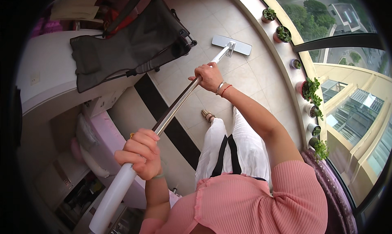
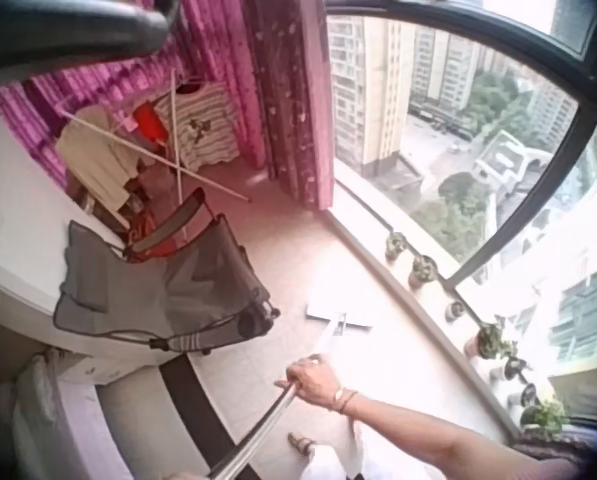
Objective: The person prepares a mop by dipping it into a bucket and wringing it out. They then proceed to mop the tiled floor in a bedroom, moving around furniture such as a bed and a chair. The person briefly adjusts a hanging bag before continuing to mop the floor area near the window.
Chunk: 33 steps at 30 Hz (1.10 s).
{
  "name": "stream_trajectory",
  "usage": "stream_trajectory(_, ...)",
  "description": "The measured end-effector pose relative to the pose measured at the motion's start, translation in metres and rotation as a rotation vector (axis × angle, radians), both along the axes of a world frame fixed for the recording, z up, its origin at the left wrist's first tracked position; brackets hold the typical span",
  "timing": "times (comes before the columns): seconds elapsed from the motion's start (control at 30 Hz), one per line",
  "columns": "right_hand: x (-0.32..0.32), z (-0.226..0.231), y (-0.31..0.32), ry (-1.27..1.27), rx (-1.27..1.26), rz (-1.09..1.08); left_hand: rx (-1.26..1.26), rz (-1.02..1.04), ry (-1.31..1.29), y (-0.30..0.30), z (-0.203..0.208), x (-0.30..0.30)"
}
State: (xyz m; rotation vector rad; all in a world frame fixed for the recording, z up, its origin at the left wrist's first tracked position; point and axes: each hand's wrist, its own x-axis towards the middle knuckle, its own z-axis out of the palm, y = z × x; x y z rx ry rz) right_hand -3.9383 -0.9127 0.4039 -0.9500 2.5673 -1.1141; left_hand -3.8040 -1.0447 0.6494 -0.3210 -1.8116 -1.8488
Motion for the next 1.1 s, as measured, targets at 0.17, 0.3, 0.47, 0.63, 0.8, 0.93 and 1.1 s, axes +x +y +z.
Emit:
stream_trajectory(0.17, -0.051, -0.031, 0.021, -0.025, 0.166, 0.016, -0.100, -0.086, -0.103, 0.003, -0.077, -0.028)
stream_trajectory(0.3, -0.062, -0.063, 0.015, -0.098, 0.361, 0.156, -0.071, -0.111, -0.130, -0.014, -0.100, -0.013)
stream_trajectory(0.47, 0.000, -0.065, -0.055, -0.030, 0.382, 0.142, -0.062, -0.067, -0.174, -0.077, -0.104, 0.048)
stream_trajectory(0.63, 0.100, -0.047, -0.138, -0.003, 0.355, 0.193, -0.039, -0.016, -0.225, -0.151, -0.068, 0.135)
stream_trajectory(0.8, 0.204, -0.030, -0.219, -0.042, 0.344, 0.318, -0.052, 0.182, -0.359, -0.203, -0.041, 0.246)
stream_trajectory(0.93, 0.282, -0.030, -0.241, -0.044, 0.321, 0.366, -0.053, 0.333, -0.436, -0.204, -0.038, 0.333)
stream_trajectory(1.1, 0.307, -0.014, -0.262, -0.086, 0.273, 0.410, 0.134, 0.674, -0.758, -0.192, -0.030, 0.373)
